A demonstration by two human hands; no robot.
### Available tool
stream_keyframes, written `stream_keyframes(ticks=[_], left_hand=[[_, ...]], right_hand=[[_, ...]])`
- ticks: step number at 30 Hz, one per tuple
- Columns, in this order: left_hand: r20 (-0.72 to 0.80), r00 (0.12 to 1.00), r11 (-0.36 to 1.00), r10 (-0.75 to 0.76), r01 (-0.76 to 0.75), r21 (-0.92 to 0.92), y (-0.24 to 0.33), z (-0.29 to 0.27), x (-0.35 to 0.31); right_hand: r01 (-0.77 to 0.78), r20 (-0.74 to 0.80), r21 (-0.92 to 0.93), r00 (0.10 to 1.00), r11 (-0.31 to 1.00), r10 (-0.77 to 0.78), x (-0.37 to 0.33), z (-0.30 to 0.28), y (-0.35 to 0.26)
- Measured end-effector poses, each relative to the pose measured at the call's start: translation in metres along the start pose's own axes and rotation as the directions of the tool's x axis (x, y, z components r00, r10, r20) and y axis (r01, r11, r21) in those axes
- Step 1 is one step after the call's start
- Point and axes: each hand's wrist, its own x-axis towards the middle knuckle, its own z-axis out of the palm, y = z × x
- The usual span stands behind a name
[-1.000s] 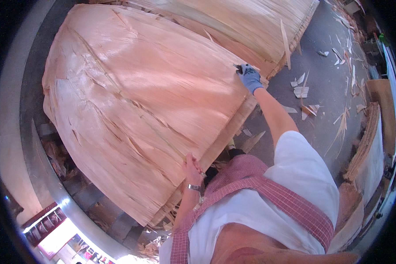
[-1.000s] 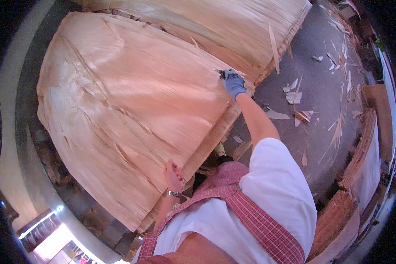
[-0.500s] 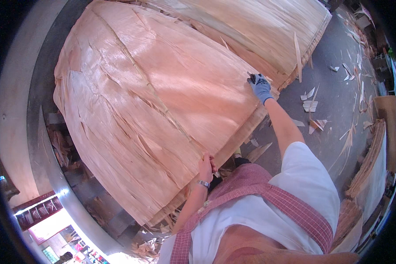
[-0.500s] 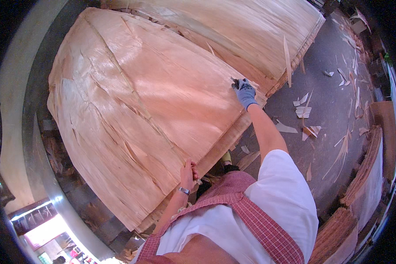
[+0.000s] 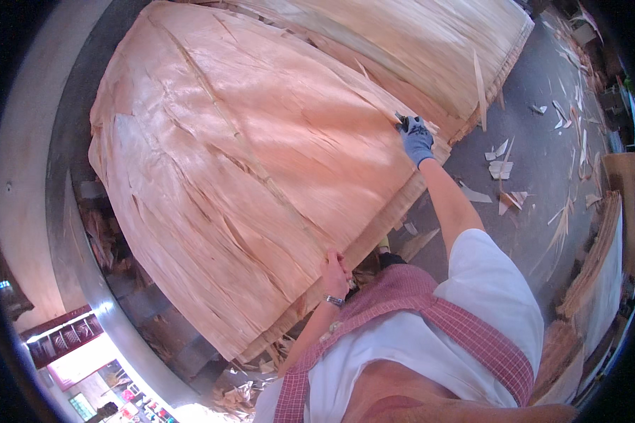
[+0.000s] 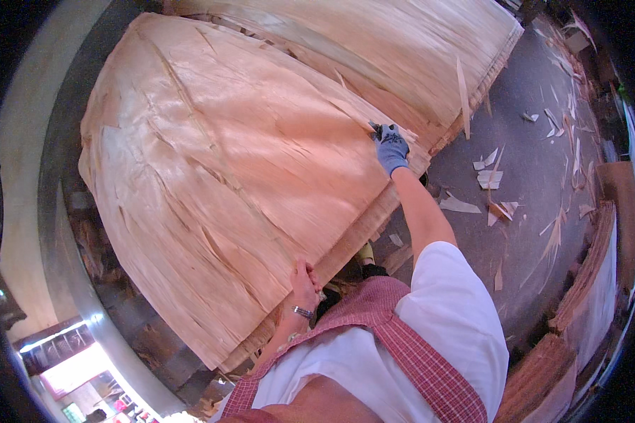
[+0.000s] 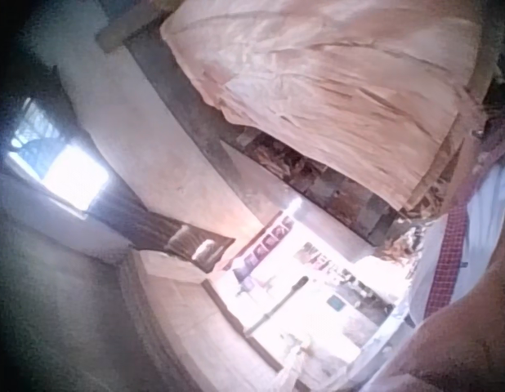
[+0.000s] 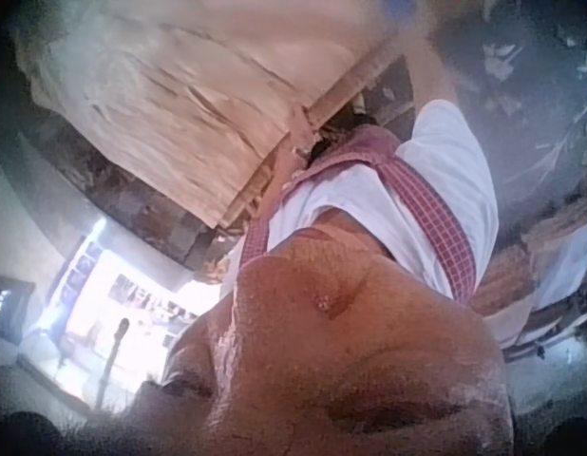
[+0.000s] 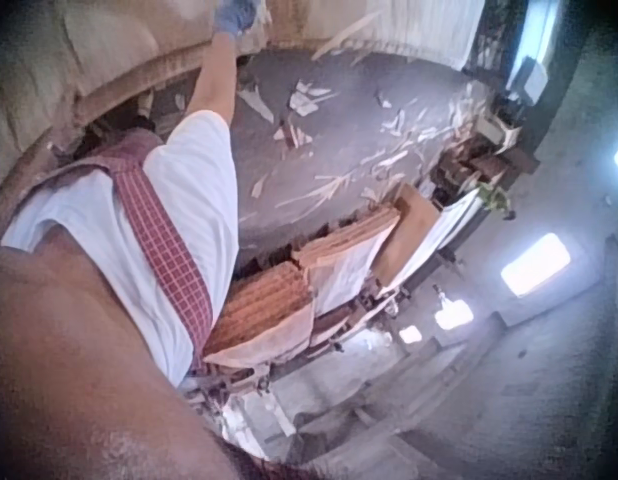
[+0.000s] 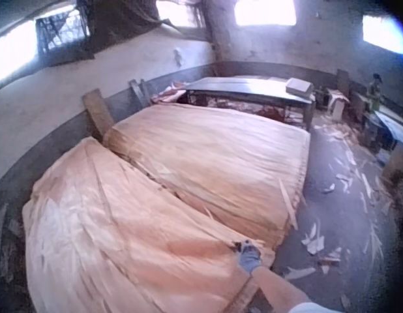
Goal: The person sorts and stacks thin sheets of wood veneer, using a small blade to trim edges and applying adhesive strips to join pieces.
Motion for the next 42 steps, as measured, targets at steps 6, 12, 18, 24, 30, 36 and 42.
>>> stream_keyframes(ticks=[6, 12, 18, 24, 30, 36, 42], left_hand=[[0.059, 0.987, 0.982, -0.149, 0.141, 0.123, -0.002, 0.004, 0.025], [0.280, 0.922, 0.957, -0.267, 0.219, 0.190, 0.028, -0.003, 0.053], [0.508, 0.857, 0.909, -0.083, -0.144, 0.392, 0.042, -0.011, 0.026], [0.446, 0.868, 0.318, 0.219, -0.495, 0.808, 0.053, -0.096, 0.049], [0.546, 0.793, -0.281, 0.271, -0.477, 0.832, 0.067, -0.164, 0.049], [0.577, 0.558, 0.119, 0.596, -0.772, 0.624, 0.069, -0.264, 0.072], [0.162, 0.713, 0.163, 0.682, -0.365, 0.917, 0.028, -0.433, 0.002]], right_hand=[[0.442, 0.089, -0.064, 0.895, 0.895, -0.436, -0.032, -0.003, -0.068], [0.228, 0.104, 0.032, 0.968, 0.973, -0.230, -0.037, 0.007, -0.084], [-0.275, 0.681, 0.637, 0.639, 0.720, -0.358, -0.174, -0.026, -0.170], [-0.630, 0.800, 0.542, 0.589, 0.557, -0.112, -0.212, 0.002, -0.164], [0.244, 0.441, 0.179, 0.846, 0.953, -0.300, -0.280, 0.037, -0.189], [0.343, 0.412, -0.125, 0.871, 0.931, -0.266, -0.291, 0.055, -0.192], [0.268, 0.318, -0.224, 0.929, 0.937, -0.189, -0.317, 0.039, -0.218]])
